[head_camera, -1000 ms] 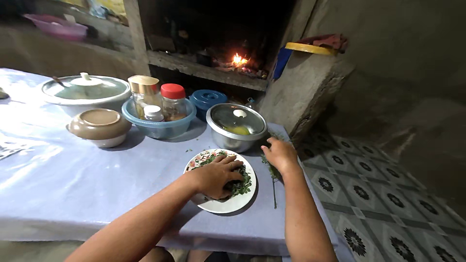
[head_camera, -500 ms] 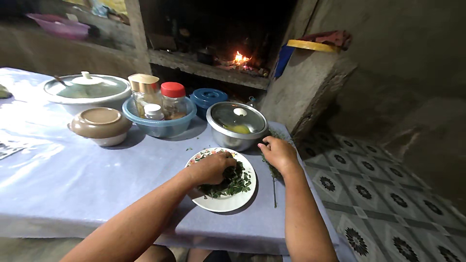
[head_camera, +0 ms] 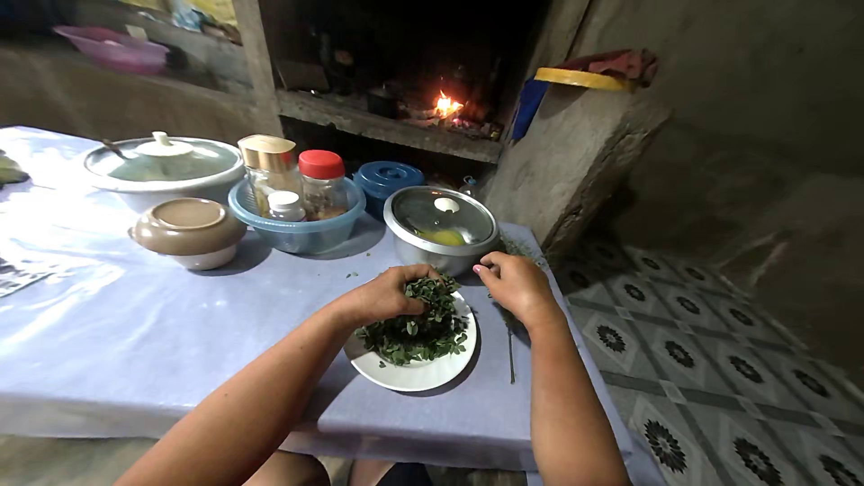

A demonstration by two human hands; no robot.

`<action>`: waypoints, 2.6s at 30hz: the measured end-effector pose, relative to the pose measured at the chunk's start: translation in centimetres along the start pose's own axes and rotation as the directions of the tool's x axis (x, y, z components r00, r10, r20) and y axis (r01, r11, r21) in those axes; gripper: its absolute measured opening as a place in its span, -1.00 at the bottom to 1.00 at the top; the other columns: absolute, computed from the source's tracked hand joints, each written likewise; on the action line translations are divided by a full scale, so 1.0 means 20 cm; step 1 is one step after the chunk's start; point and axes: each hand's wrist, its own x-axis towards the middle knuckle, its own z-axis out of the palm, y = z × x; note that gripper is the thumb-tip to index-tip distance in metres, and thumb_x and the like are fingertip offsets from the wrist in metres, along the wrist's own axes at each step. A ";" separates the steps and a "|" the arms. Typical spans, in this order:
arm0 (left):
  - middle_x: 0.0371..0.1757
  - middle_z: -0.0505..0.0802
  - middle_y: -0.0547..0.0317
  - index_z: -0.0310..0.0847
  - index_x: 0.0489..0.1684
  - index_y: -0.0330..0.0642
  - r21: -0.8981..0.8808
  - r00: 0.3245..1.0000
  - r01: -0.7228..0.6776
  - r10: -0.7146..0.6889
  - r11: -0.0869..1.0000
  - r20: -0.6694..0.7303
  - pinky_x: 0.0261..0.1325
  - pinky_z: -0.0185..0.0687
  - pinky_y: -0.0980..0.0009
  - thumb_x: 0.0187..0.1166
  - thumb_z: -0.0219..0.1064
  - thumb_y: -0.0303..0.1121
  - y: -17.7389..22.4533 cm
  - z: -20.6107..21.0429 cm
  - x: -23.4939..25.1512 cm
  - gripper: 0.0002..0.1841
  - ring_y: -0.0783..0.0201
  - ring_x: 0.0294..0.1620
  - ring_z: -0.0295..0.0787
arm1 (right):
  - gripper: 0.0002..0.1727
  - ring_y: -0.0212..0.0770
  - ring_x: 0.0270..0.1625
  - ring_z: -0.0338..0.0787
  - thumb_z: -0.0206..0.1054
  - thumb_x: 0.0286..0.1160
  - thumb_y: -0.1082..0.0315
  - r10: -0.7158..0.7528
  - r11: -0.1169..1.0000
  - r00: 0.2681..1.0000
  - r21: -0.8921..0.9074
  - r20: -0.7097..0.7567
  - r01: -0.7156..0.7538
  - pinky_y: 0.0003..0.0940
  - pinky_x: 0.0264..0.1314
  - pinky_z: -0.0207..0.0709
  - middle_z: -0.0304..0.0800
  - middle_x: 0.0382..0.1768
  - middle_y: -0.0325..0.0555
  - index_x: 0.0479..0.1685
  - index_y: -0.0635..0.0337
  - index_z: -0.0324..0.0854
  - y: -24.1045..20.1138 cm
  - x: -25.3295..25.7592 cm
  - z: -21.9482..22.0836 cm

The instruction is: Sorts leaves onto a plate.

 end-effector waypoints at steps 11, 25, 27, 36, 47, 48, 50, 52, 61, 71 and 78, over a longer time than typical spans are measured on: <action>0.32 0.77 0.18 0.73 -0.05 -0.15 0.084 1.000 -0.005 0.004 0.996 0.007 0.24 0.73 0.28 0.47 0.29 -0.71 0.01 -0.10 -0.01 -0.73 0.27 0.20 0.76 | -0.61 0.03 -0.03 0.88 0.30 0.71 -0.01 -0.032 0.999 0.999 0.004 0.025 0.031 0.26 0.10 0.66 0.92 -0.13 -0.04 0.20 0.05 0.80 -0.01 -0.01 0.00; 0.45 0.76 0.25 0.83 -0.14 -0.08 0.300 0.985 -0.166 0.147 0.939 0.088 0.51 0.59 0.18 0.51 0.29 -0.63 0.05 -0.23 -0.08 -0.76 0.30 0.47 0.65 | -0.77 -0.29 -0.25 0.75 0.36 0.66 0.19 -0.421 0.890 0.837 0.340 0.351 0.305 -0.24 -0.04 0.66 0.82 -0.20 -0.11 -0.06 0.17 0.77 -0.07 -0.04 0.07; 0.51 0.70 0.19 0.83 -0.03 -0.08 0.368 0.987 -0.158 0.131 0.916 0.098 0.54 0.54 0.13 0.49 0.41 -0.55 0.05 -0.23 -0.09 -0.80 0.25 0.53 0.60 | -0.76 -0.24 -0.18 0.73 0.38 0.64 0.21 -0.433 0.887 0.838 0.320 0.332 0.332 -0.22 0.02 0.65 0.79 -0.09 -0.08 0.03 0.17 0.78 -0.10 -0.05 0.09; 0.62 0.55 -0.16 0.38 0.73 -0.09 0.705 0.934 0.159 -0.336 0.691 0.119 0.61 0.29 -0.20 0.23 0.74 -0.20 0.02 -0.20 -0.11 -0.07 -0.19 0.64 0.39 | -0.18 0.02 0.22 0.75 0.61 0.37 0.08 -0.372 0.927 0.815 0.129 0.444 0.352 0.05 0.32 0.63 0.54 0.48 0.08 0.70 0.00 0.41 -0.15 -0.05 0.15; 0.66 0.48 -0.23 0.16 0.84 -0.09 0.858 0.907 0.137 -0.411 0.494 0.092 0.55 0.38 -0.22 0.13 0.75 -0.08 0.04 -0.06 -0.07 0.12 -0.24 0.64 0.41 | -0.04 0.08 0.52 0.60 0.63 0.32 0.06 -0.320 0.927 0.825 -0.026 0.466 0.374 0.16 0.47 0.53 0.48 0.59 0.05 0.81 -0.12 0.25 -0.23 -0.08 0.19; 0.65 0.49 -0.24 0.18 0.83 -0.11 0.860 0.907 0.140 -0.412 0.490 0.087 0.55 0.38 -0.22 0.14 0.74 -0.09 0.04 -0.06 -0.07 0.10 -0.23 0.63 0.42 | -0.06 0.08 0.49 0.62 0.62 0.34 0.06 -0.322 0.927 0.835 -0.032 0.446 0.375 0.14 0.46 0.54 0.49 0.56 0.04 0.81 -0.13 0.27 -0.23 -0.09 0.18; 0.62 0.52 -0.26 0.25 0.78 -0.14 0.858 0.910 0.145 -0.406 0.492 0.080 0.55 0.38 -0.22 0.13 0.74 -0.15 0.03 -0.06 -0.06 0.05 -0.23 0.62 0.44 | -0.14 0.04 0.39 0.67 0.61 0.35 0.07 -0.348 0.922 0.849 -0.018 0.398 0.386 0.08 0.41 0.58 0.54 0.49 0.03 0.75 -0.11 0.37 -0.23 -0.11 0.17; 0.58 0.56 -0.26 0.31 0.73 -0.16 0.856 0.918 0.142 -0.390 0.498 0.074 0.53 0.41 -0.22 0.10 0.75 -0.17 0.02 -0.06 -0.06 0.02 -0.23 0.58 0.48 | -0.29 0.00 0.32 0.71 0.58 0.39 0.08 -0.391 0.911 0.847 0.025 0.361 0.411 0.02 0.38 0.60 0.58 0.44 0.02 0.59 -0.04 0.52 -0.24 -0.12 0.17; 0.59 0.55 -0.24 0.30 0.74 -0.17 0.869 0.915 0.134 -0.395 0.477 0.076 0.48 0.45 -0.21 0.13 0.71 -0.18 0.01 -0.06 -0.05 0.00 -0.22 0.56 0.50 | -0.72 0.05 0.21 0.73 0.47 0.47 0.24 -0.548 0.820 0.770 0.028 0.328 0.572 0.00 0.27 0.63 0.71 0.07 0.09 0.03 0.21 0.75 -0.31 -0.19 0.26; 0.26 0.76 -0.21 0.45 0.55 -0.17 0.838 0.923 0.177 -0.383 0.517 0.042 0.27 0.55 -0.30 0.25 0.59 -0.38 0.02 -0.04 -0.03 -0.27 -0.22 0.31 0.69 | -0.76 -0.12 0.01 0.78 0.30 0.65 0.24 -0.361 0.933 0.876 0.123 0.320 0.339 -0.10 0.20 0.65 0.75 0.06 -0.02 0.01 0.17 0.81 -0.23 -0.11 0.13; 0.08 0.83 -0.08 0.59 0.36 -0.08 0.733 0.955 0.182 -0.296 0.655 0.027 0.20 0.61 -0.21 0.31 0.59 -0.43 0.04 -0.10 -0.04 -0.45 -0.09 0.15 0.77 | -0.78 -0.22 -0.04 0.76 0.34 0.66 0.25 -0.324 0.931 0.900 0.268 0.291 0.248 -0.22 0.14 0.65 0.76 0.00 -0.05 -0.06 0.18 0.82 -0.15 -0.06 0.10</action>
